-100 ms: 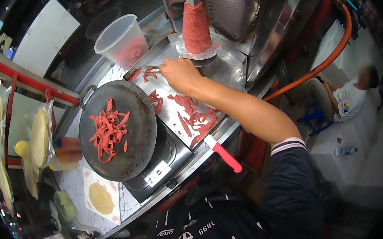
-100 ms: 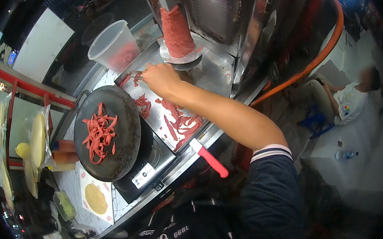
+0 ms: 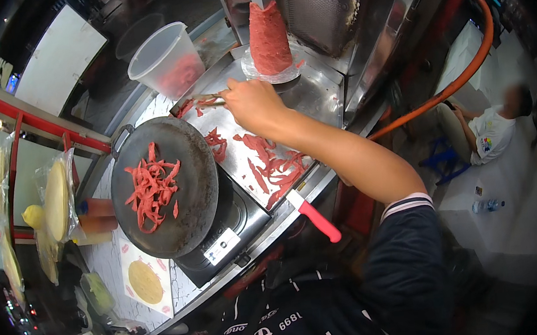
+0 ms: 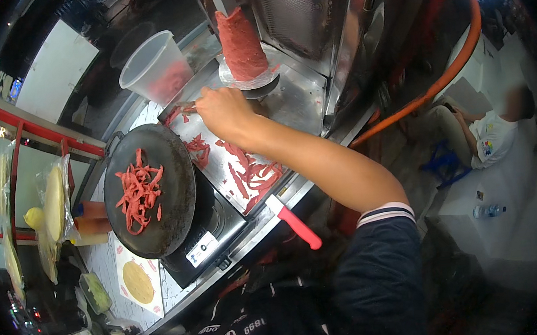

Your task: The person cooks sliced meat on a flat griddle, then assembles a taco by placing shredded lettuce and the cooked meat onto a tortilla. They add sauces from squeeze bottles and warm additional tortillas on the griddle.

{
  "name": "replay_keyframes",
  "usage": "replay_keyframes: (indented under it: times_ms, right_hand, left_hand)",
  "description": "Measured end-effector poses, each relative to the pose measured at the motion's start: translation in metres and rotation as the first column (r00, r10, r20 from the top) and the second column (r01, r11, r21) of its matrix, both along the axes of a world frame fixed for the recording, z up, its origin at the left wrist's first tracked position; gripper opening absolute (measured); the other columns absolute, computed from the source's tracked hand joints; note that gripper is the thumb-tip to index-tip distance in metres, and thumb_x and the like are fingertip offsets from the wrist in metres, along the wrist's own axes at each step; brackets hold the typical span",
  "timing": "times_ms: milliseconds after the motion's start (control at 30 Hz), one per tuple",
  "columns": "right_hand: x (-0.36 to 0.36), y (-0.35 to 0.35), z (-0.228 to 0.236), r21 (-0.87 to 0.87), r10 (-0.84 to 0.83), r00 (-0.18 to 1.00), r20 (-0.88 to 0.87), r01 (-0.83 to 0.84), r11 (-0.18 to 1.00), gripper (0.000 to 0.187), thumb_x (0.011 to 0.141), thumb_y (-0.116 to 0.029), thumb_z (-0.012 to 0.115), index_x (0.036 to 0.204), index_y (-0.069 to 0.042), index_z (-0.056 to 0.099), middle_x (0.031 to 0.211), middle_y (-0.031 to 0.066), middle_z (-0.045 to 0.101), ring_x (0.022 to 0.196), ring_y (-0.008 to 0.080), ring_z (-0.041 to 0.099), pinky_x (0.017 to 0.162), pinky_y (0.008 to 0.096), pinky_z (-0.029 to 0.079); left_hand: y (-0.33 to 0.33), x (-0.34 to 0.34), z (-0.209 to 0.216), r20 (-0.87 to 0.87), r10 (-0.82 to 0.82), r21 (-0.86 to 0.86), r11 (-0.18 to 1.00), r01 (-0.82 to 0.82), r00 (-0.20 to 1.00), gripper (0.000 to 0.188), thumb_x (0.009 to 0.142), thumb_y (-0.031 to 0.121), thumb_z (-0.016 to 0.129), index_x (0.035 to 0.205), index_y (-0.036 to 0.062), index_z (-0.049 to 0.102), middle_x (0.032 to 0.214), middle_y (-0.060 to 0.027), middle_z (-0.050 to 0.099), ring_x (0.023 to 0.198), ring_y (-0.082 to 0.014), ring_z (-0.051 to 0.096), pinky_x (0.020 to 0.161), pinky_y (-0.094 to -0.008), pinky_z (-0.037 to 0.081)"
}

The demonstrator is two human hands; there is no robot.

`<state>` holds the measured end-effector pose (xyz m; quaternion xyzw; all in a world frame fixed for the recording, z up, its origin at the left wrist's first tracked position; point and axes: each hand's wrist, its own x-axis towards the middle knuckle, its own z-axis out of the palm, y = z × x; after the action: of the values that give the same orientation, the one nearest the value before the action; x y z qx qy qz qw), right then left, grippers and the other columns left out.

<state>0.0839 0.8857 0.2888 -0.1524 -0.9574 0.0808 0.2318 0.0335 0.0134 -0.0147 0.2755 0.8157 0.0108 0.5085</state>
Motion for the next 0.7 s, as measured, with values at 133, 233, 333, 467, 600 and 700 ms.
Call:
replay_keyframes:
  times_ms: [133, 233, 333, 467, 600, 700]
  right_hand:
    - [0.006, -0.004, 0.0, -0.031, 0.066, 0.979, 0.192, -0.061, 0.998, 0.013, 0.088, -0.011, 0.065, 0.092, -0.001, 0.072, 0.097, 0.0174, 0.069, 0.085, 0.0383, 0.073, 0.073, 0.05, 0.06]
    - [0.0, -0.011, 0.001, 0.013, 0.03, 0.999, 0.01, -0.03, 0.999, 0.012, 0.086, -0.011, 0.068, 0.091, -0.001, 0.073, 0.098, 0.0178, 0.07, 0.085, 0.0383, 0.073, 0.073, 0.0504, 0.06]
    - [-0.004, -0.016, -0.005, -0.017, 0.026, 0.995, -0.101, -0.028, 0.999, 0.013, 0.084, -0.009, 0.067, 0.09, 0.0, 0.075, 0.099, 0.0185, 0.07, 0.086, 0.038, 0.074, 0.071, 0.0494, 0.061]
    - [0.0, -0.017, -0.017, -0.092, 0.075, 0.992, 0.105, -0.066, 0.994, 0.014, 0.086, -0.007, 0.063, 0.091, 0.0, 0.075, 0.099, 0.019, 0.07, 0.086, 0.0376, 0.074, 0.071, 0.048, 0.061]
    - [-0.007, -0.016, -0.013, -0.005, 0.046, 0.998, -0.035, -0.047, 0.999, 0.013, 0.084, -0.008, 0.067, 0.091, -0.001, 0.075, 0.1, 0.0191, 0.07, 0.087, 0.0378, 0.074, 0.075, 0.0489, 0.06]
    - [-0.01, -0.014, -0.009, -0.062, -0.026, 0.991, -0.129, 0.018, 0.998, 0.013, 0.082, -0.011, 0.071, 0.089, -0.001, 0.074, 0.099, 0.0168, 0.071, 0.086, 0.0379, 0.074, 0.075, 0.0493, 0.06]
  left_hand:
    - [0.012, -0.005, 0.007, -0.035, -0.151, -0.095, 0.985, 0.147, 0.988, 0.056, 0.083, -0.001, 0.067, 0.138, 0.0038, 0.06, 0.126, -0.01, 0.068, 0.101, -0.0196, 0.068, 0.081, -0.0322, 0.061]
    - [0.02, -0.013, 0.018, -0.034, -0.277, -0.158, 0.95, 0.268, 0.96, 0.053, 0.084, -0.003, 0.066, 0.137, 0.0026, 0.061, 0.123, -0.0095, 0.069, 0.097, -0.0204, 0.068, 0.08, -0.0329, 0.061]
    - [0.026, -0.016, 0.028, -0.026, -0.368, -0.213, 0.911, 0.354, 0.93, 0.05, 0.085, -0.004, 0.065, 0.135, 0.0014, 0.061, 0.12, -0.0089, 0.07, 0.092, -0.0211, 0.069, 0.078, -0.0336, 0.061]
    - [0.033, -0.019, 0.035, -0.127, -0.297, -0.028, 0.955, 0.296, 0.946, 0.041, 0.092, 0.005, 0.06, 0.133, 0.0029, 0.061, 0.117, -0.0088, 0.07, 0.087, -0.0228, 0.067, 0.08, -0.037, 0.059]
    - [0.045, -0.028, 0.034, -0.104, -0.319, -0.109, 0.945, 0.308, 0.942, 0.039, 0.093, 0.007, 0.06, 0.131, 0.0037, 0.061, 0.114, -0.0077, 0.07, 0.087, -0.0224, 0.067, 0.08, -0.0369, 0.059]
    - [0.052, -0.033, 0.032, -0.099, -0.327, -0.139, 0.94, 0.312, 0.94, 0.037, 0.093, 0.008, 0.059, 0.13, 0.0043, 0.06, 0.112, -0.0069, 0.069, 0.087, -0.0221, 0.067, 0.08, -0.0368, 0.058]
